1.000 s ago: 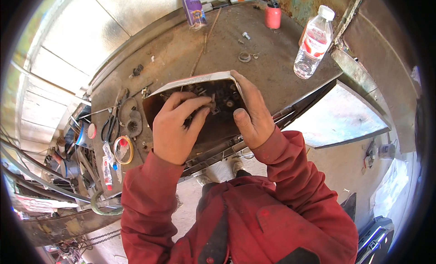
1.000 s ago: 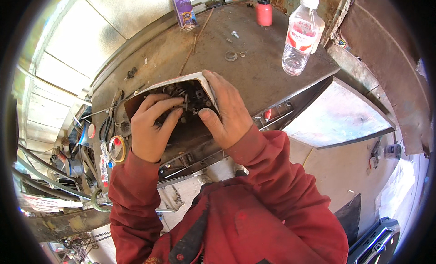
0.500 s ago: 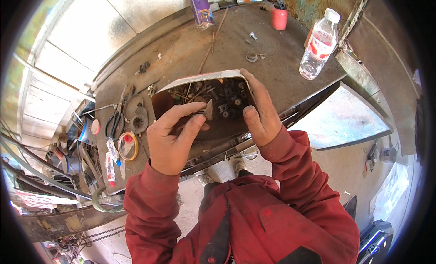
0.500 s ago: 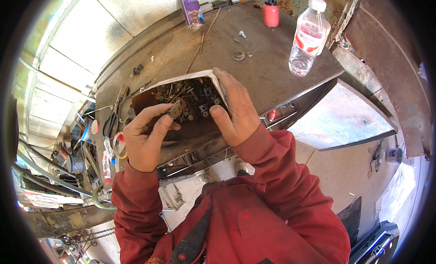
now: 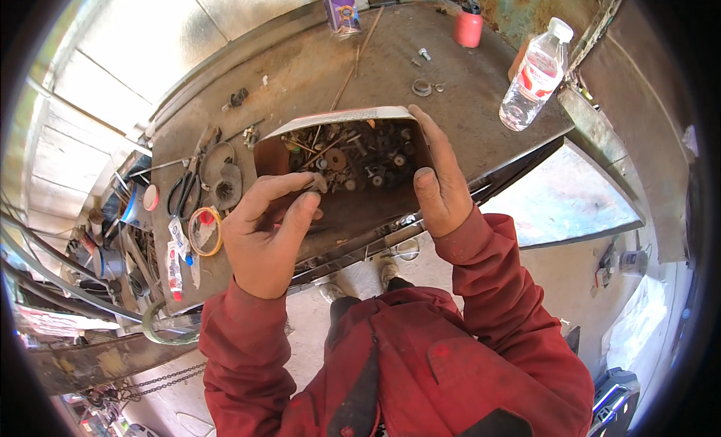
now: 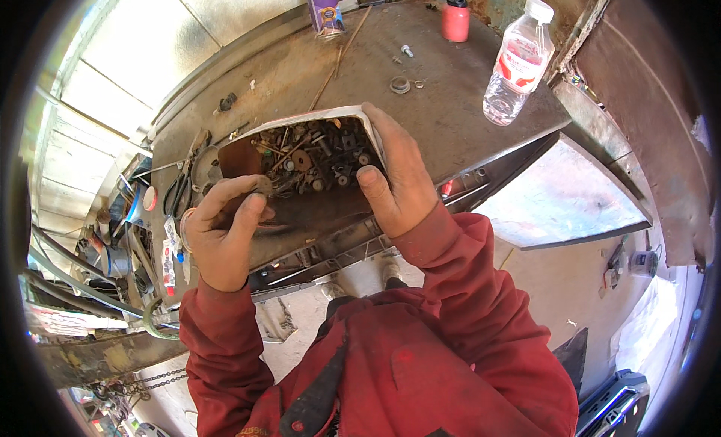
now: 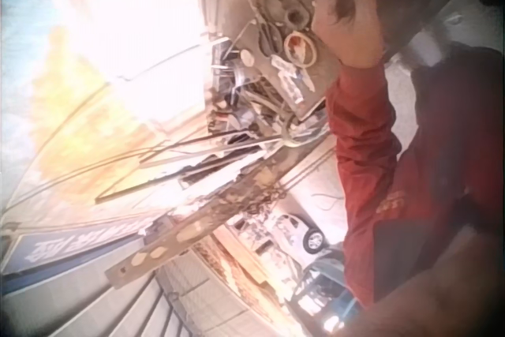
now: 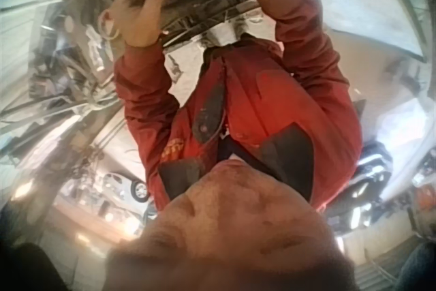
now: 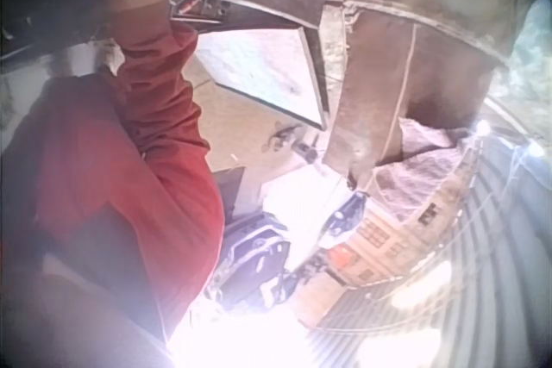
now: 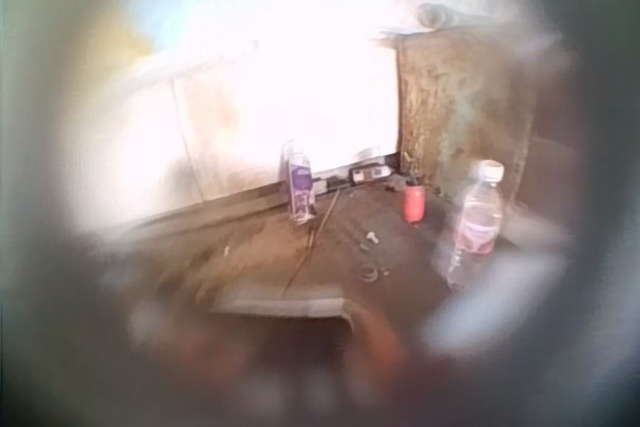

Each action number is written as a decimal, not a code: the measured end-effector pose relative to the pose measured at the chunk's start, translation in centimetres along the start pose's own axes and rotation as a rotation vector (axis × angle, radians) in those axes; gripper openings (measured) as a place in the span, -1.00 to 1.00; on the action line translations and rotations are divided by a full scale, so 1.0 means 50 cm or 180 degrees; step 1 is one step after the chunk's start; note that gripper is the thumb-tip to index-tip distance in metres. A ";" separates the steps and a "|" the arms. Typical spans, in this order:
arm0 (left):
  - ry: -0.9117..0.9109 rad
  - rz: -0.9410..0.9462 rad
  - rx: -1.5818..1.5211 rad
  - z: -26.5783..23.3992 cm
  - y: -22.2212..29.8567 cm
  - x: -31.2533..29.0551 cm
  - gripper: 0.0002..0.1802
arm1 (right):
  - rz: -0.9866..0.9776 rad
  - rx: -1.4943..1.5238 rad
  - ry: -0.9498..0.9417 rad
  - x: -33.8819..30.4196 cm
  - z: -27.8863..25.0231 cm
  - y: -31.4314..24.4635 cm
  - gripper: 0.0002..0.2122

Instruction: The person works under the open trunk of a black car, pressing and adjusting the rear bumper area. They walk to a workbench, select fasteners from a box, return to the trunk, and continue pressing the bumper. The person then walks to the front of the car and touches the hood.

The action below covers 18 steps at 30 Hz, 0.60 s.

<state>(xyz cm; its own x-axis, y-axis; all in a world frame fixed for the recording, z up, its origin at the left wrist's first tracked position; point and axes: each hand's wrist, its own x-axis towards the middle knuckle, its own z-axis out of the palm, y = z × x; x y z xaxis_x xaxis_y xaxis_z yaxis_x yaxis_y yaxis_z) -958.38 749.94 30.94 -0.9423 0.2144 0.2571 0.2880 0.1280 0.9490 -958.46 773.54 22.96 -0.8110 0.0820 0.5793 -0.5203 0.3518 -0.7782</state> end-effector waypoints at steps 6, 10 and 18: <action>0.0354 0.0038 -0.0069 -0.028 -0.010 -0.046 -0.92 | 0.0053 0.0115 -0.0076 0.002 0.001 0.004 -0.26; 0.0402 0.0117 -0.0193 -0.042 -0.028 -0.084 -0.94 | 0.0141 0.0128 -0.0139 0.003 -0.001 0.001 -0.24; 0.0274 0.0067 -0.0130 -0.041 -0.062 -0.114 -0.83 | 0.0436 0.0137 -0.0378 0.003 -0.006 -0.006 -0.10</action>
<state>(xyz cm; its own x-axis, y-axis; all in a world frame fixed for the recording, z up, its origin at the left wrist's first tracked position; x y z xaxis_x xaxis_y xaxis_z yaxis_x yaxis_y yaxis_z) -954.24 746.34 26.90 -0.9479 0.1322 0.2900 0.3022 0.0844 0.9495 -958.34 773.73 23.35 -0.8995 0.0148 0.4366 -0.4119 0.3044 -0.8589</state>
